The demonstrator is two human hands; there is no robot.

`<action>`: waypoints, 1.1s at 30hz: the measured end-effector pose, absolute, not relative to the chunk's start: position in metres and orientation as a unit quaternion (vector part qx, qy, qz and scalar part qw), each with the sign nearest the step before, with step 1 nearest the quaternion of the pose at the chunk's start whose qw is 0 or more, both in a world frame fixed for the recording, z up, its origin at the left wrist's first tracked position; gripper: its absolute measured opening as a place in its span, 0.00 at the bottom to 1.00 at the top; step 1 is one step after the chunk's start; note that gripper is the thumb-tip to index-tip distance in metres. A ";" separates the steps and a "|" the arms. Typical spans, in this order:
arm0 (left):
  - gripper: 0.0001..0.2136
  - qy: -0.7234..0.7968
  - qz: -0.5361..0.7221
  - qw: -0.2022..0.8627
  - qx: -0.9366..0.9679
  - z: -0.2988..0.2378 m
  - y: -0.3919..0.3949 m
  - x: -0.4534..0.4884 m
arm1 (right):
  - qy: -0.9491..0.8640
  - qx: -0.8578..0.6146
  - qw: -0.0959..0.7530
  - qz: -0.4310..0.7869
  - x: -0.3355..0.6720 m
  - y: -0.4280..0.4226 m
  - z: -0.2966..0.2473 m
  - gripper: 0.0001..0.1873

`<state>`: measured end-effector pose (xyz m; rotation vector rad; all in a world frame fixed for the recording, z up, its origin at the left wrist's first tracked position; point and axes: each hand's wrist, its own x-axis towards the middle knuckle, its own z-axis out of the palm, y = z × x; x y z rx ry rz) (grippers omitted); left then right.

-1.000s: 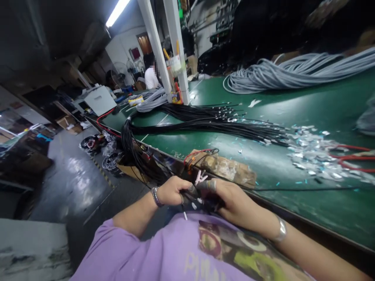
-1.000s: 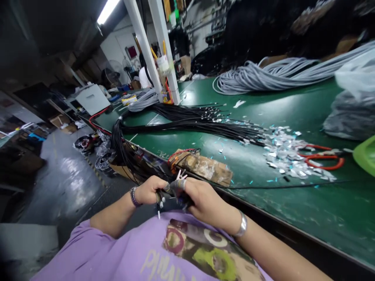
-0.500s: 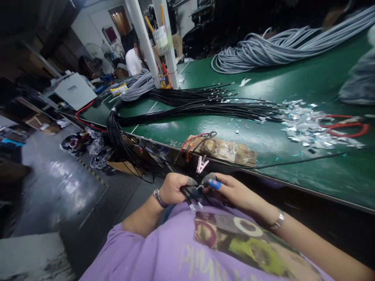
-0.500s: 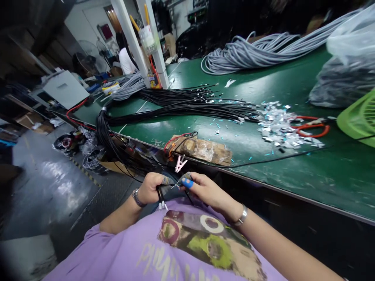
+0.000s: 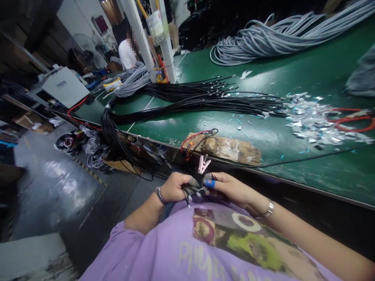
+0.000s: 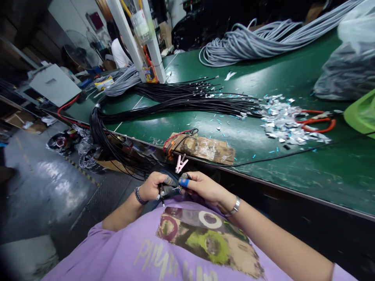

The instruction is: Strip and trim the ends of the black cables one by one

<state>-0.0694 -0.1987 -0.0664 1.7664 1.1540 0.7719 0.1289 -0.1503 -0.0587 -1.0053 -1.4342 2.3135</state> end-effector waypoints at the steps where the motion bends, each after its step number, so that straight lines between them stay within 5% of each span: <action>1: 0.20 0.465 0.309 0.432 0.708 -0.066 -0.198 -0.070 | -0.486 -0.344 0.118 0.794 0.130 -0.150 -0.059 0.24; 20: 0.17 0.453 0.280 0.424 0.733 -0.068 -0.197 -0.071 | -0.519 -0.297 0.127 0.791 0.131 -0.148 -0.062 0.24; 28: 0.22 0.458 0.292 0.506 0.670 -0.059 -0.192 -0.070 | -0.679 -0.351 0.273 0.584 0.128 -0.150 -0.063 0.19; 33: 0.22 0.469 0.342 0.522 0.625 -0.055 -0.191 -0.072 | -0.522 -0.414 0.290 0.688 0.128 -0.146 -0.071 0.27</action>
